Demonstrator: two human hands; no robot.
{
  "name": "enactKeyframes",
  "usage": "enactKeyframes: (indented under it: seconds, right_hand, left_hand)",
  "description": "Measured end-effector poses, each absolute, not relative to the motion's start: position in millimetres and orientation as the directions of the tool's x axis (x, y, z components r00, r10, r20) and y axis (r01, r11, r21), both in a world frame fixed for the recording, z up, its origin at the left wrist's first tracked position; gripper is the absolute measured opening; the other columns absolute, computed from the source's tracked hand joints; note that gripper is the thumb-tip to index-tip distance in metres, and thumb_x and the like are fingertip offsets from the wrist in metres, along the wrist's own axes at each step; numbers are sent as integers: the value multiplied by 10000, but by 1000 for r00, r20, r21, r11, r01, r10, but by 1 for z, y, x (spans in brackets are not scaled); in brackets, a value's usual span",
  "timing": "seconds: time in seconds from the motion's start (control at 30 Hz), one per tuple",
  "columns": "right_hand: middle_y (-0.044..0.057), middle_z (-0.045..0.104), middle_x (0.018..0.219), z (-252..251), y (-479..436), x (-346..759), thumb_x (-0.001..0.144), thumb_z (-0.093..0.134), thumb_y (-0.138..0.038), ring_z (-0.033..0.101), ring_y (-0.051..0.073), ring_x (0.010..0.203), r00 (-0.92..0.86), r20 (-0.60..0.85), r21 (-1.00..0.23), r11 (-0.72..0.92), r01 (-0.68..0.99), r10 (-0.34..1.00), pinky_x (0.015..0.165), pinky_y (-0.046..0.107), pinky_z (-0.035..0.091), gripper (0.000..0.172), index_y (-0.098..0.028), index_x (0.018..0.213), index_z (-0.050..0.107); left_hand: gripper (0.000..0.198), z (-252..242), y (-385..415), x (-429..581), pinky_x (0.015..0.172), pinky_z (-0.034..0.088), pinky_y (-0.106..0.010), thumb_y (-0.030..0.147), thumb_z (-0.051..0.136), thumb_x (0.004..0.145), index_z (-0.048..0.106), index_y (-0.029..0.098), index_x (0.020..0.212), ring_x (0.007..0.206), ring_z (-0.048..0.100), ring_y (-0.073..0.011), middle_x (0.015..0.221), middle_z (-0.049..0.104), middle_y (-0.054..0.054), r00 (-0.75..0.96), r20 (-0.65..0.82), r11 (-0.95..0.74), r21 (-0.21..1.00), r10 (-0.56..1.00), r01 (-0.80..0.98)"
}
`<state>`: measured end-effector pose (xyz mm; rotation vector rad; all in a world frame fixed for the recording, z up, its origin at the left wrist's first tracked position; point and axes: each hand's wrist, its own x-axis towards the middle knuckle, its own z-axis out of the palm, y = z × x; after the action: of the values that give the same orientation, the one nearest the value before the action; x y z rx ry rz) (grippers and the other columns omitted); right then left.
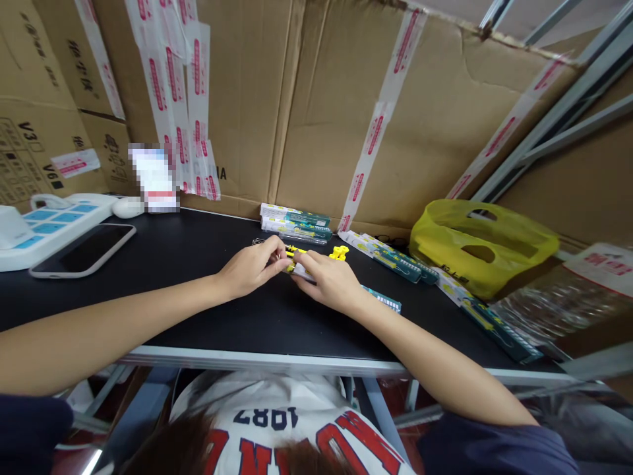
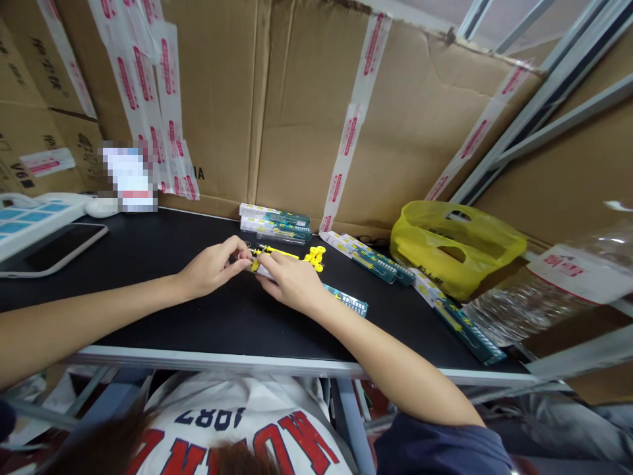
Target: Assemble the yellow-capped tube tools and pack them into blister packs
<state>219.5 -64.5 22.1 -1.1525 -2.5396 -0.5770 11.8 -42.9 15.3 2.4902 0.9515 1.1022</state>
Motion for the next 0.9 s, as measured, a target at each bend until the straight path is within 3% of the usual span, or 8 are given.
enactKeyframes:
  seconds: [0.17, 0.27, 0.37, 0.5, 0.7, 0.9]
  right_hand:
    - [69, 670, 1036, 23, -63, 222, 932, 471, -366, 651, 188, 871, -623, 458, 204, 607, 768, 635, 570, 247, 369, 305, -201, 1184, 523]
    - [80, 672, 1114, 23, -63, 222, 918, 493, -363, 661, 201, 914, -611, 470, 170, 614, 771, 637, 610, 250, 412, 314, -196, 1183, 518]
    - [92, 668, 1167, 21, -63, 222, 903, 513, -359, 664, 216, 959, -601, 481, 141, 620, 772, 638, 650, 261, 445, 374, -185, 1233, 483]
    - [107, 699, 1089, 19, -61, 221, 883, 532, -375, 683, 233, 900, -572, 498, 116, 604, 789, 652, 620, 273, 448, 472, -150, 1285, 427]
    - [111, 706, 1053, 18, -58, 223, 874, 537, -387, 691, 239, 869, -530, 538, 75, 589, 805, 656, 608, 272, 440, 441, -152, 1231, 427]
    - [112, 695, 1095, 17, -59, 222, 879, 534, -397, 693, 243, 878, -560, 518, 84, 613, 785, 646, 600, 277, 439, 448, -153, 1237, 418]
  left_hand:
    - [297, 12, -36, 19, 447, 478, -216, 465, 433, 923, 478, 173, 958, 714, 680, -170, 897, 655, -66, 384, 398, -479, 867, 833, 140]
    - [273, 10, -33, 24, 462, 508, -198, 413, 506, 906, 545, 149, 962, 691, 686, -147, 894, 674, -71, 347, 237, -256, 967, 908, 7]
    - [237, 11, -34, 25, 504, 523, -173, 351, 585, 879, 618, 138, 978, 696, 685, -122, 888, 696, -71, 325, 129, -117, 991, 937, -57]
    - [248, 12, -36, 25, 559, 549, -185, 306, 696, 804, 668, 161, 1003, 701, 683, -111, 886, 711, -53, 310, 69, -26, 990, 948, -140]
    - [321, 10, -35, 24, 646, 571, -212, 264, 776, 717, 680, 182, 1012, 762, 677, -108, 902, 712, -31, 353, 96, -25, 979, 931, -201]
    - [352, 6, -32, 24, 633, 568, -230, 278, 790, 690, 635, 165, 985, 767, 680, -129, 853, 710, -32, 368, 95, -56, 992, 925, -115]
